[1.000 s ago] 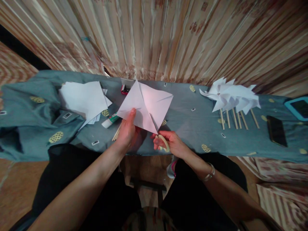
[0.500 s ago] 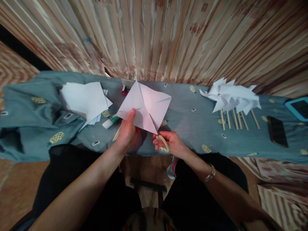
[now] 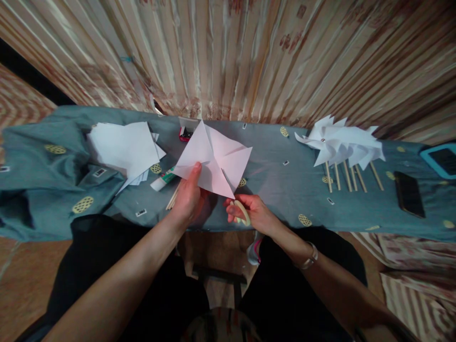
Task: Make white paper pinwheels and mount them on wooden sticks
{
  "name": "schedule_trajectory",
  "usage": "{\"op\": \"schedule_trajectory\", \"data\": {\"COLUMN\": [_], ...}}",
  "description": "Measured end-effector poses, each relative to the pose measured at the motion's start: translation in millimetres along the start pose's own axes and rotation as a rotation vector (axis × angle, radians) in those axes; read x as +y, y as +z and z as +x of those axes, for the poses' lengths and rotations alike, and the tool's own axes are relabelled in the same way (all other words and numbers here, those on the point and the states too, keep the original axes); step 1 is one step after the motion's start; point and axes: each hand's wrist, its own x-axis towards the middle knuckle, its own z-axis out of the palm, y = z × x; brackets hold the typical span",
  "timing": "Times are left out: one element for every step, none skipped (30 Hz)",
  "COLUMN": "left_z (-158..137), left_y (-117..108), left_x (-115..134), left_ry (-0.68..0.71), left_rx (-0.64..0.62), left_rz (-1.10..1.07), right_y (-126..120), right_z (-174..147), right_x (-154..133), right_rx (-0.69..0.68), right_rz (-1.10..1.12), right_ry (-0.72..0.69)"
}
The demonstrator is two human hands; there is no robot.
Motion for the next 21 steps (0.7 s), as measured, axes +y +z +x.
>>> {"op": "schedule_trajectory", "data": {"left_z": [-0.3, -0.6, -0.9, -1.2, -1.3, -1.3, -1.3, -1.2, -1.1, -1.0, -0.9, -0.9, -0.9, -0.9, -1.0, -1.1, -1.3, -1.4, -1.7, -1.9, -2.1], "left_y": [0.4, 0.9, 1.3, 1.6, 1.7, 1.6, 1.4, 1.1, 0.7, 0.3, 0.0, -0.3, -0.5, -0.7, -0.9, -1.0, -1.2, -1.3, -1.4, -1.5, -1.6], "left_x": [0.4, 0.8, 1.1, 1.4, 1.4, 1.2, 0.8, 0.3, -0.4, -1.2, -2.0, -2.7, -3.5, -4.2, -4.9, -5.4, -5.9, -6.2, -6.4, -6.5, -6.5], "left_ry": [-0.004, -0.006, -0.009, -0.010, -0.013, -0.013, -0.013, -0.010, -0.006, -0.001, 0.000, -0.002, -0.007, -0.010, -0.012, -0.012, -0.011, -0.012, -0.014, -0.016, -0.018], "left_rx": [0.005, 0.008, 0.012, 0.014, 0.014, 0.010, 0.003, -0.004, -0.012, -0.018, -0.020, -0.021, -0.018, -0.017, -0.019, -0.025, -0.032, -0.040, -0.044, -0.044, -0.038], "left_rz": [-0.006, -0.012, -0.015, -0.018, -0.019, -0.020, -0.021, -0.021, -0.021, -0.018, -0.012, -0.005, 0.002, 0.006, 0.008, 0.008, 0.007, 0.007, 0.008, 0.008, 0.007], "right_y": [-0.2, -0.3, -0.5, -0.8, -1.1, -1.5, -1.8, -2.1, -2.3, -2.4, -2.3, -2.1, -1.8, -1.4, -1.0, -0.7, -0.4, -0.2, -0.1, -0.1, -0.1], "right_z": [-0.1, -0.4, -0.6, -0.8, -1.0, -1.1, -1.0, -0.8, -0.6, -0.3, 0.0, 0.1, 0.2, 0.0, -0.2, -0.5, -0.8, -1.1, -1.2, -1.2, -1.0], "right_x": [0.1, 0.0, -0.1, -0.2, -0.4, -0.4, -0.3, -0.1, 0.1, 0.2, 0.0, -0.4, -1.2, -2.3, -3.5, -4.6, -5.6, -6.2, -6.5, -6.3, -5.9], "right_rx": [-0.003, -0.005, -0.008, -0.009, -0.009, -0.008, -0.007, -0.004, 0.001, 0.006, 0.010, 0.014, 0.017, 0.019, 0.021, 0.022, 0.024, 0.027, 0.029, 0.029, 0.029], "right_rz": [0.000, -0.002, -0.004, -0.010, -0.019, -0.028, -0.036, -0.041, -0.041, -0.035, -0.026, -0.014, -0.003, 0.005, 0.008, 0.007, 0.004, 0.000, -0.005, -0.010, -0.012], "right_ry": [0.001, 0.001, 0.001, -0.001, -0.001, -0.002, 0.001, 0.005, 0.009, 0.011, 0.013, 0.017, 0.020, 0.022, 0.025, 0.028, 0.030, 0.030, 0.031, 0.033, 0.033]}}
